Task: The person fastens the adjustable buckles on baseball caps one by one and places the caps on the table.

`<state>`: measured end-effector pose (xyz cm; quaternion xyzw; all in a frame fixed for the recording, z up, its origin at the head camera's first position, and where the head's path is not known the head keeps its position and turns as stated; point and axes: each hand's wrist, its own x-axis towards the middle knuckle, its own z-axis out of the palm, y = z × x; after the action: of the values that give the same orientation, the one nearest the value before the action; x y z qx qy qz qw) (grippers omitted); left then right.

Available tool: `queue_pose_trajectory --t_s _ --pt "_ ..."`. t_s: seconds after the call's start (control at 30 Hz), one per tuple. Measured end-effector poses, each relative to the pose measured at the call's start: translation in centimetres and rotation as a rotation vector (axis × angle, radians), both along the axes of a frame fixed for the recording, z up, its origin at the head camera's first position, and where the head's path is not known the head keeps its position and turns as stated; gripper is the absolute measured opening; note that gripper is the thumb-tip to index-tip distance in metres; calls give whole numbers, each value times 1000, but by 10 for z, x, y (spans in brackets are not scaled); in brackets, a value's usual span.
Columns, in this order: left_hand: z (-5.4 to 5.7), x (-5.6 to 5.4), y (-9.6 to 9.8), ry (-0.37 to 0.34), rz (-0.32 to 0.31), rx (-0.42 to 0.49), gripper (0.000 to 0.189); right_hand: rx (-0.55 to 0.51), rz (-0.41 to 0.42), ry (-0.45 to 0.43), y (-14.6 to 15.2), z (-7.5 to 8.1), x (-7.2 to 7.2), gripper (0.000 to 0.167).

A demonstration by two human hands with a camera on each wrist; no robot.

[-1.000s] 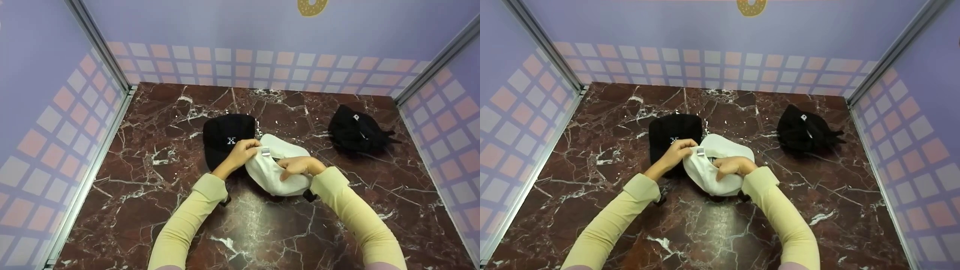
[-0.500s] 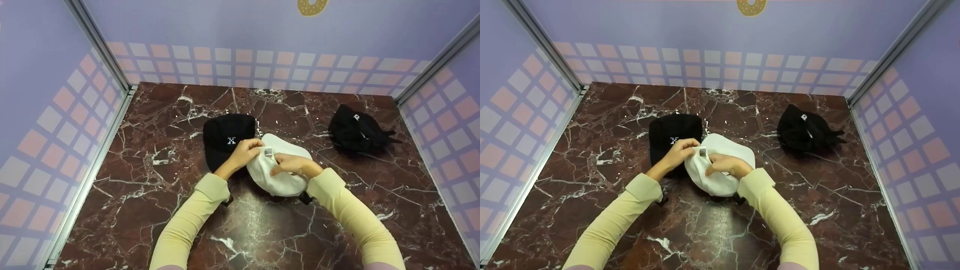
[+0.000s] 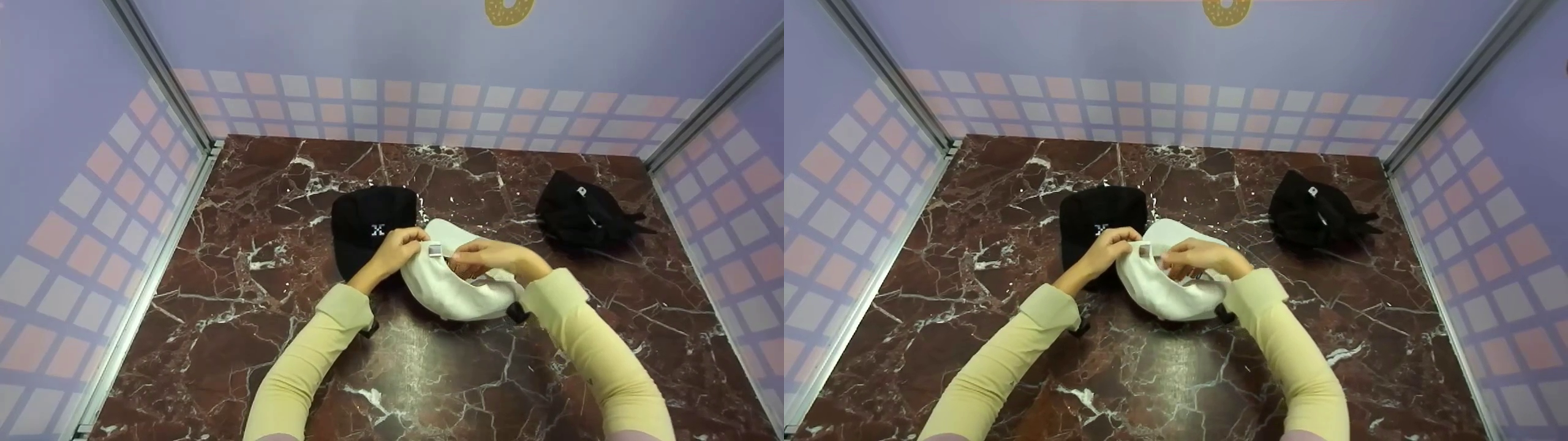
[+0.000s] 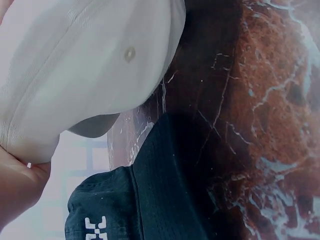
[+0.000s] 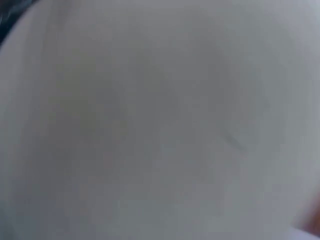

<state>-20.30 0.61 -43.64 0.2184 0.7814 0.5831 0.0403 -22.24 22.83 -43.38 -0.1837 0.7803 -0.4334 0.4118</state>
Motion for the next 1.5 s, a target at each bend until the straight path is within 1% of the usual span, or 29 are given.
queue_pose_trajectory --t_s 0.03,0.1,0.2,0.23,0.3,0.37,0.43,0.47,0.5,0.53,0.63,0.67,0.7,0.77,0.83,0.93,1.03,1.13,1.27,1.4,1.5 --pt "-4 -2 0 0 0 4 19 66 -6 35 3 1 0 34" --pt "-12 -5 0 4 7 3 18 179 8 104 7 1 -1 38" --pt "-27 -13 0 5 11 -6 18 306 41 165 14 -2 -1 38" --pt "-32 -15 1 2 13 -9 18 334 54 175 15 -4 -1 37" --pt "-35 -16 0 6 11 -14 18 373 97 210 17 -8 -1 36" --pt "-35 -16 1 3 13 -18 18 374 151 264 18 -11 -2 34" --pt "-34 -15 1 -3 17 -24 17 332 181 271 17 -14 -2 31" --pt "-32 -14 1 -3 16 -28 17 301 183 248 17 -16 -2 30" --pt "-28 -12 1 1 12 -32 16 257 177 208 16 -17 -2 31" --pt "-24 -10 1 0 7 -35 16 209 160 150 17 -18 -2 33" --pt "-11 -3 -1 0 -14 -42 16 41 67 -64 17 -21 -2 46" --pt "-7 -1 -1 1 -24 -44 16 -15 37 -127 18 -21 -2 48" --pt "-4 0 -2 1 -32 -44 16 -68 13 -172 19 -21 -2 50" --pt "-10 -2 -2 -7 -38 -53 16 -144 -27 -214 20 -21 -2 48" --pt "-18 -6 -2 -4 -38 -69 16 -185 -66 -216 21 -20 -3 45" --pt "-32 -13 -2 -1 -30 -83 16 -209 -160 -194 22 -18 -4 43" --pt "-38 -15 -3 4 -23 -74 16 -254 -264 -165 22 -16 -5 42" --pt "-42 -17 -4 -4 -15 -65 16 -320 -341 -121 22 -13 -6 41" --pt "-43 -18 -5 -7 -2 -71 17 -382 -427 -46 20 -10 -9 42" --pt "-41 -16 -5 2 10 -79 17 -425 -526 8 18 -6 -11 44" --pt "-27 -9 -5 0 10 -84 17 -458 -611 42 17 -3 -13 46"
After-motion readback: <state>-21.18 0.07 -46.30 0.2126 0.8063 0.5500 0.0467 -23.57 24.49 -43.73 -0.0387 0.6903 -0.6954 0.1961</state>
